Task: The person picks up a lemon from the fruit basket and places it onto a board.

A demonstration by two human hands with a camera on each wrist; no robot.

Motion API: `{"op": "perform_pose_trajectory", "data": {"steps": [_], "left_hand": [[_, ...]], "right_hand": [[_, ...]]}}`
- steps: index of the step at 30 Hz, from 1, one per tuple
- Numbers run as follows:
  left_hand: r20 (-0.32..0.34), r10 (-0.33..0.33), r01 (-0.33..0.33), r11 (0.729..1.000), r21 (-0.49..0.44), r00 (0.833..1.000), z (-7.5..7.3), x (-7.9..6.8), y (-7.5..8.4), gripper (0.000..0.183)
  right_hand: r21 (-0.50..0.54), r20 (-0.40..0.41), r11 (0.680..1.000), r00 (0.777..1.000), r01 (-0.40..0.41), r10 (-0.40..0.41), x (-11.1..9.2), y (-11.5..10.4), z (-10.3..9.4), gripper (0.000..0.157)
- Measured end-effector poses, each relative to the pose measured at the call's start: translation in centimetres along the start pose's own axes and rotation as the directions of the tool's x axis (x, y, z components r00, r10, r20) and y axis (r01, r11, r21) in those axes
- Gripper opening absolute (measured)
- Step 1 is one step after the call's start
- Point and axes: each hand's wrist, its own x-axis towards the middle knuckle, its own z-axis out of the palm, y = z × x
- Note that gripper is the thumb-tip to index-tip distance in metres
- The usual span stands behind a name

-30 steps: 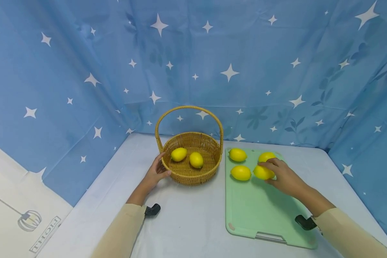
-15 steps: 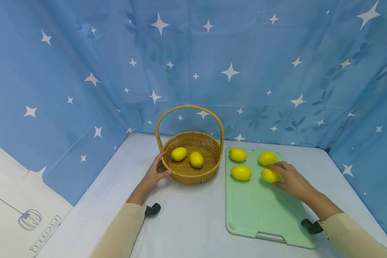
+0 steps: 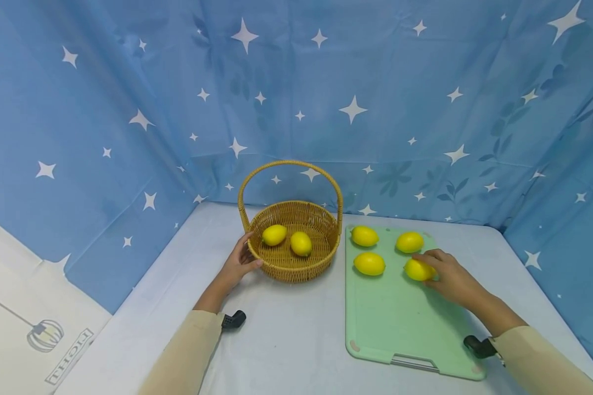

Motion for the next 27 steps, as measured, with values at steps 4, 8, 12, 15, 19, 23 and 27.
{"op": "perform_pose_trajectory", "data": {"steps": [4,8,12,15,19,23,27], "left_hand": [[0.018,0.007,-0.007,1.0,-0.005,1.0,0.2,-0.4,1.2,0.092],[0.008,0.009,-0.009,1.0,-0.003,1.0,0.2,-0.2,0.6,0.089],[-0.022,0.008,-0.008,1.0,0.008,1.0,0.0,0.2,-0.7,0.088],[-0.027,0.024,-0.024,1.0,0.019,0.999,0.0,0.3,-0.9,0.088],[-0.021,0.032,-0.032,0.999,0.023,0.999,0.1,0.2,-0.8,0.088],[-0.023,0.022,-0.022,1.0,0.02,0.999,0.1,0.1,-0.7,0.088],[0.0,0.021,-0.021,1.0,0.004,1.0,0.2,-0.1,0.0,0.088]], "right_hand": [[0.003,-0.003,1.0,1.0,-0.007,0.007,0.1,0.1,0.1,0.061],[-0.001,-0.001,1.0,1.0,-0.011,0.011,0.2,0.2,0.1,0.06],[0.009,0.002,1.0,1.0,-0.013,0.013,0.5,0.3,0.3,0.061],[0.029,0.002,0.999,1.0,-0.012,0.012,0.6,0.4,0.4,0.062],[0.041,0.016,0.999,1.0,-0.017,0.016,0.8,0.4,0.5,0.062],[0.04,0.046,0.998,0.998,-0.043,0.041,0.8,0.2,0.3,0.063],[0.036,0.066,0.997,0.996,-0.07,0.068,0.9,0.2,0.1,0.065]]}}
